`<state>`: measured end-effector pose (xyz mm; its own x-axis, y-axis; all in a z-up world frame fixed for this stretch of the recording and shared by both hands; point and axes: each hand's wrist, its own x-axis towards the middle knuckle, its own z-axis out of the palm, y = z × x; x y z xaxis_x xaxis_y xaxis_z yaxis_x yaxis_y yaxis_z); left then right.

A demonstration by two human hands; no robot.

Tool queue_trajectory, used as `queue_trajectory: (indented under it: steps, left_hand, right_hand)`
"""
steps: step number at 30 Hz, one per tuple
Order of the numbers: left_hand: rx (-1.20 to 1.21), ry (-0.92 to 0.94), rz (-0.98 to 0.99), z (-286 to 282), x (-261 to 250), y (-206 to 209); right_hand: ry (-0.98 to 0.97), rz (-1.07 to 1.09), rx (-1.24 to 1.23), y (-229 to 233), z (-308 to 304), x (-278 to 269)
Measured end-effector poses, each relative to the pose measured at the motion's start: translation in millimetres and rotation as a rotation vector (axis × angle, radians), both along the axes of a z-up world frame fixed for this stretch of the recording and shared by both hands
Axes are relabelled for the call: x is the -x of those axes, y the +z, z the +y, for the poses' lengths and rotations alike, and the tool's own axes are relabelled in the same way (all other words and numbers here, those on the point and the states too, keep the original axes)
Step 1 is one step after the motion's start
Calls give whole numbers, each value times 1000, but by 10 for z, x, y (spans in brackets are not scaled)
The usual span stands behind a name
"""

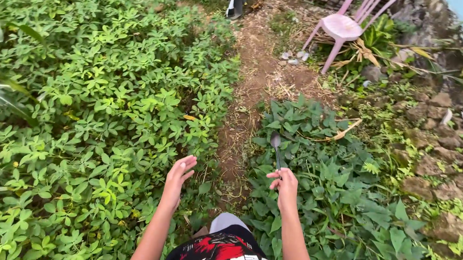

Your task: The recorder scoops a substance, possibly fertilizer or soil, from a bag into a cup using a spoon and walks through a garden to plants.

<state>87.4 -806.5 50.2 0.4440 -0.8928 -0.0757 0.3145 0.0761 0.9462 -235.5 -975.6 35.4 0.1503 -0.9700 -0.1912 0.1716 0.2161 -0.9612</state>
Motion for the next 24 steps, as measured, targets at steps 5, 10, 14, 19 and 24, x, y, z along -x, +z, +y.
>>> queue_trajectory:
  steps: [5,10,14,19,24]
  left_hand:
    - [-46,85,9,-33,-121,-90]
    - [-65,80,9,-341,-249,-110]
    - [-61,44,0,-787,-270,-153]
    - [-43,-14,5,-1466,-172,-113]
    - [-24,-54,-37,-2277,-12,-117]
  right_hand:
    - [95,-1,11,89,-383,-278]
    - [99,-20,17,171,-650,-424]
    - [61,-1,-8,78,-885,-313]
    - [-9,-7,-34,12,-1343,-55]
    - [-20,-64,84,-65,-2118,155]
